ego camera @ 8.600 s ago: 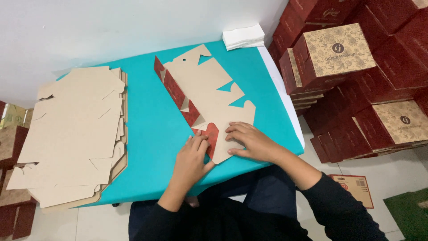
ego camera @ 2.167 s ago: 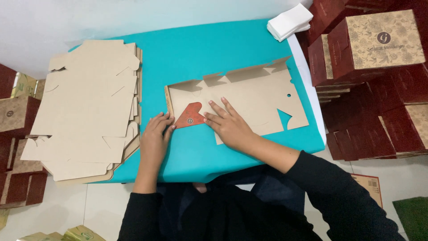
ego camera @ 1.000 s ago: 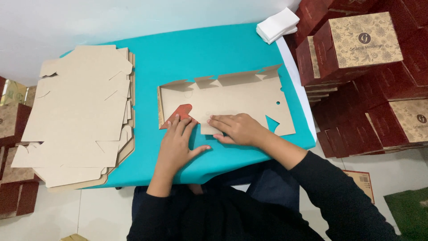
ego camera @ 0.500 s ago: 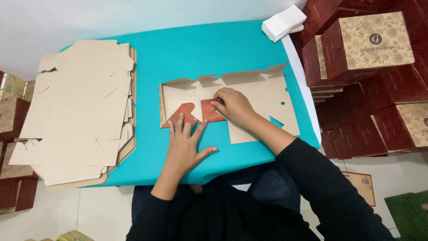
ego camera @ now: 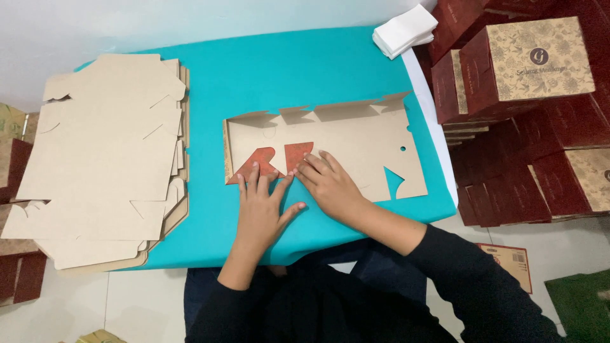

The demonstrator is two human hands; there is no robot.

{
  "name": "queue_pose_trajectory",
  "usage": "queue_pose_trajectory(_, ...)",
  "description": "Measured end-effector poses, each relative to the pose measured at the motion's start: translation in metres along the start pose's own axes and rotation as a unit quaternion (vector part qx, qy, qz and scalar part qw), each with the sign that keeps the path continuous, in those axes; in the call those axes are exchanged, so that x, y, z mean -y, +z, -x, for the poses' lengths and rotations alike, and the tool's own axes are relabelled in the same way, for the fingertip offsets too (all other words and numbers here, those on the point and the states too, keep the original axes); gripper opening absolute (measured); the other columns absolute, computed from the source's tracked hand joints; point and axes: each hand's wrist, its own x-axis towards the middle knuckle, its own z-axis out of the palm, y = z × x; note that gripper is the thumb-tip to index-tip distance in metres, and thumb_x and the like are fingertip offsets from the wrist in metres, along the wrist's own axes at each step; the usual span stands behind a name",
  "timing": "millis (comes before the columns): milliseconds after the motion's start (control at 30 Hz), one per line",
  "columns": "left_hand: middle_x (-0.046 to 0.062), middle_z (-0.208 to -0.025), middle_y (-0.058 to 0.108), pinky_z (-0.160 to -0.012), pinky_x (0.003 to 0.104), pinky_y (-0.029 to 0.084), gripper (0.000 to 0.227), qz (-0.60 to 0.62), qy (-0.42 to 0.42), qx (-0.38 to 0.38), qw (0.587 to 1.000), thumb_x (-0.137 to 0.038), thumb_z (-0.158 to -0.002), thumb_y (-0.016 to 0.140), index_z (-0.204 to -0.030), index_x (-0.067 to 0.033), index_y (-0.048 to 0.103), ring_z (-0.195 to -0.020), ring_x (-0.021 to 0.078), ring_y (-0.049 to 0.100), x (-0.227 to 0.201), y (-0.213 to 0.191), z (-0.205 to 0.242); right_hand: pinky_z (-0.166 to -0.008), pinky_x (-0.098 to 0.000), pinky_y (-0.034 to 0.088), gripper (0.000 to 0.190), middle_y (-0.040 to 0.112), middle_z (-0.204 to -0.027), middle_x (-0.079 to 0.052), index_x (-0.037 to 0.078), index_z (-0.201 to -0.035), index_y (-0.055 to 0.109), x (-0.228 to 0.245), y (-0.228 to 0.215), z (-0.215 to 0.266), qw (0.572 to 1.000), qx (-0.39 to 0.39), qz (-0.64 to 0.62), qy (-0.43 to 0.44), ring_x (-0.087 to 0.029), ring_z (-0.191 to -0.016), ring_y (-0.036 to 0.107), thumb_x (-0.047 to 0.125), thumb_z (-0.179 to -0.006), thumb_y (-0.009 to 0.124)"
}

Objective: The person assembles a flat cardboard sheet into a box by folding the sides and tucking the flaps into slots. They then place a white tissue paper inside the box and close the lid.

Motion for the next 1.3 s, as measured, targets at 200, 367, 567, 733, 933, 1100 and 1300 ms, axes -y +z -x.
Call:
queue_pose_trajectory(200,0.006,-0.117,0.049,-0.107,0.066,0.021,0.063,0.007,-0.006,0.005,1.000,-0.067,-0.086,0.046,-0.131,-0.0250,0.055,-0.135,0.0427,0.031,-0.002,-0.002,-0.001,-0.111,-0.0534,0.025,0.022,0.064,-0.112,-0.010,0.003,-0.108,0.067,-0.010,-0.021,0.018,0.998,0.047,0.018,0.035,-0.030,-0.125,0.048,0.006,-0.091,0.053)
queue_pose_trajectory(367,0.005,-0.116,0.049,-0.106,0.066,0.023,0.061,-0.004,-0.005,0.008,1.000,-0.066,-0.086,0.047,-0.131,-0.0264,0.056,-0.134,0.0417,0.033,-0.001,0.002,-0.002,-0.114,-0.0529,0.020,0.027,0.062,-0.120,-0.008,0.005,-0.116,0.063,-0.011,-0.029,0.028,0.992,0.092,-0.012,0.089,-0.029,-0.130,0.043,0.006,-0.093,0.050)
queue_pose_trajectory(567,0.005,-0.100,0.055,-0.107,0.049,0.032,0.034,-0.108,0.048,-0.030,0.992,-0.046,-0.086,0.060,-0.106,-0.0182,0.066,-0.120,0.0302,0.050,0.002,0.027,-0.023,-0.115,-0.0445,0.023,0.033,0.054,-0.134,-0.003,0.012,-0.126,0.059,-0.031,-0.028,0.041,0.966,0.131,-0.169,0.145,-0.025,-0.136,0.038,0.009,-0.096,0.045)
queue_pose_trajectory(733,0.000,-0.099,0.056,-0.099,0.037,0.044,0.029,-0.151,0.130,-0.053,0.979,-0.038,-0.082,0.067,-0.105,-0.0203,0.062,-0.112,0.0209,0.055,-0.001,0.044,-0.046,-0.114,-0.0437,0.026,0.036,0.051,-0.139,-0.004,0.015,-0.129,0.057,-0.055,-0.046,0.071,0.965,0.139,-0.155,0.158,-0.026,-0.136,0.038,0.010,-0.094,0.048)
queue_pose_trajectory(933,-0.004,-0.092,0.057,-0.076,0.030,0.054,0.017,-0.141,0.161,-0.048,0.976,-0.032,-0.089,0.059,-0.103,-0.0248,0.064,-0.098,0.0160,0.059,0.001,0.038,-0.054,-0.116,-0.0407,0.020,0.039,0.047,-0.144,0.002,0.020,-0.132,0.055,-0.083,-0.060,0.104,0.960,0.171,-0.115,0.188,-0.020,-0.138,0.034,0.016,-0.094,0.049)
queue_pose_trajectory(1100,0.002,-0.086,0.064,-0.110,0.041,0.035,0.013,-0.140,0.217,-0.115,0.959,-0.025,-0.091,0.058,-0.097,-0.0164,0.066,-0.091,0.0190,0.065,0.002,0.033,-0.057,-0.117,-0.0428,0.014,0.064,0.046,-0.144,-0.005,0.016,-0.133,0.052,-0.083,-0.079,0.105,0.953,0.168,-0.168,0.190,-0.023,-0.139,0.033,0.052,-0.082,0.064)
queue_pose_trajectory(1300,0.002,-0.087,0.065,-0.111,0.042,0.034,0.013,-0.158,0.213,-0.106,0.958,-0.024,-0.093,0.057,-0.099,-0.0155,0.065,-0.092,0.0196,0.066,0.010,0.042,-0.053,-0.113,-0.0421,0.028,0.046,0.057,-0.133,-0.002,0.019,-0.124,0.060,-0.086,-0.062,0.115,0.973,0.125,-0.127,0.148,-0.025,-0.134,0.041,0.024,-0.079,0.070)
